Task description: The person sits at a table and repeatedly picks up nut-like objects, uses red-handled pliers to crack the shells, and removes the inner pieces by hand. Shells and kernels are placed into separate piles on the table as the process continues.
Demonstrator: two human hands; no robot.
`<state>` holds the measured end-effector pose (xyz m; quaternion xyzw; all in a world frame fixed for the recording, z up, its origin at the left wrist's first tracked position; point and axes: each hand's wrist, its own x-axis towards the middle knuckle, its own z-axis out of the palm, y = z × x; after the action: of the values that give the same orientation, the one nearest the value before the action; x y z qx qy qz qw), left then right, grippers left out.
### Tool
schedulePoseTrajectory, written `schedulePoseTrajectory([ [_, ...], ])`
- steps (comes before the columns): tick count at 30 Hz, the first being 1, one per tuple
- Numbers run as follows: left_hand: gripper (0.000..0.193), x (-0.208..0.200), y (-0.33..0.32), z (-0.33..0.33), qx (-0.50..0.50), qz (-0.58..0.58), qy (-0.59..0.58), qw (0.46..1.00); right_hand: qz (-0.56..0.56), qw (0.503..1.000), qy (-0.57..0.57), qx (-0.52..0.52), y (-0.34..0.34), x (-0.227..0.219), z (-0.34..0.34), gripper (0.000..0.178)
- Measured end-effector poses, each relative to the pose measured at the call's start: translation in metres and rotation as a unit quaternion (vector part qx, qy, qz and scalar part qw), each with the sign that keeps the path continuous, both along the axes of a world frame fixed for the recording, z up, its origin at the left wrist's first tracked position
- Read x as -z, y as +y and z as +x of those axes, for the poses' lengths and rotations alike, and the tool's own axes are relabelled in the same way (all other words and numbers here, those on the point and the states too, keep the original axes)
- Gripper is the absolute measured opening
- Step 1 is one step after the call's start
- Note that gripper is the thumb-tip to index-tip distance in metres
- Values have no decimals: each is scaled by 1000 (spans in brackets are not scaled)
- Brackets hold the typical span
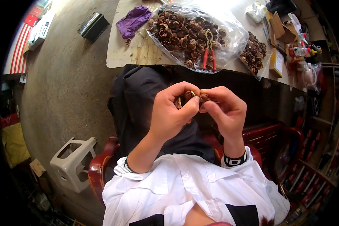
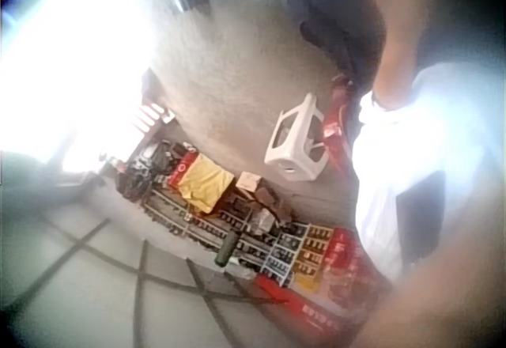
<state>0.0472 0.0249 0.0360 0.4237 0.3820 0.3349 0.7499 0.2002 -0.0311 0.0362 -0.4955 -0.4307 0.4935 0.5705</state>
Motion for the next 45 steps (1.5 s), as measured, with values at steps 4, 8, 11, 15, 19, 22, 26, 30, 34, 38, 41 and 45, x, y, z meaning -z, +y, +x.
schedulePoseTrajectory([
  [4, 9, 5, 5, 3, 15, -36, -35, 999, -68, 981, 180, -6, -2, 9, 11, 20],
  [8, 10, 9, 16, 10, 21, -32, -14, 999, -73, 957, 279, 24, 4, 15, 14, 21],
  [11, 11, 19, 32, 20, 10, 0, -3, 1000, -72, 957, 276, 44, 14, 18, 17, 21],
  [15, 11, 35, 52, 32, -6, 78, 57, 995, -62, 993, 10, 99, 40, 20, 19, 18],
  [19, 15, 36, 64, 41, 5, 123, 100, 987, -14, 988, -122, 89, 72, 33, 30, 14],
  [22, 18, 43, 76, 44, 14, 190, 149, 970, -7, 991, -113, 71, 87, 36, 32, 12],
  [26, 20, 63, 95, 49, 21, 268, 173, 948, -20, 984, -165, 70, 104, 45, 40, 12],
  [30, 20, 70, 106, 54, 32, 266, 169, 949, -29, 971, -220, 92, 113, 51, 39, 14],
  [34, 18, 68, 115, 52, 87, 146, 75, 983, -60, 991, -89, 86, 120, 62, 44, 14],
  [38, 18, 74, 121, 46, 106, 103, 11, 989, -103, 987, 94, 77, 129, 92, 67, 17],
  [41, 19, 77, 122, 43, 109, 80, -11, 991, -95, 986, 51, 125, 136, 99, 69, 16],
  [45, 20, 76, 112, 34, 95, 33, -14, 995, -14, 951, -256, 175, 147, 127, 83, 16],
])
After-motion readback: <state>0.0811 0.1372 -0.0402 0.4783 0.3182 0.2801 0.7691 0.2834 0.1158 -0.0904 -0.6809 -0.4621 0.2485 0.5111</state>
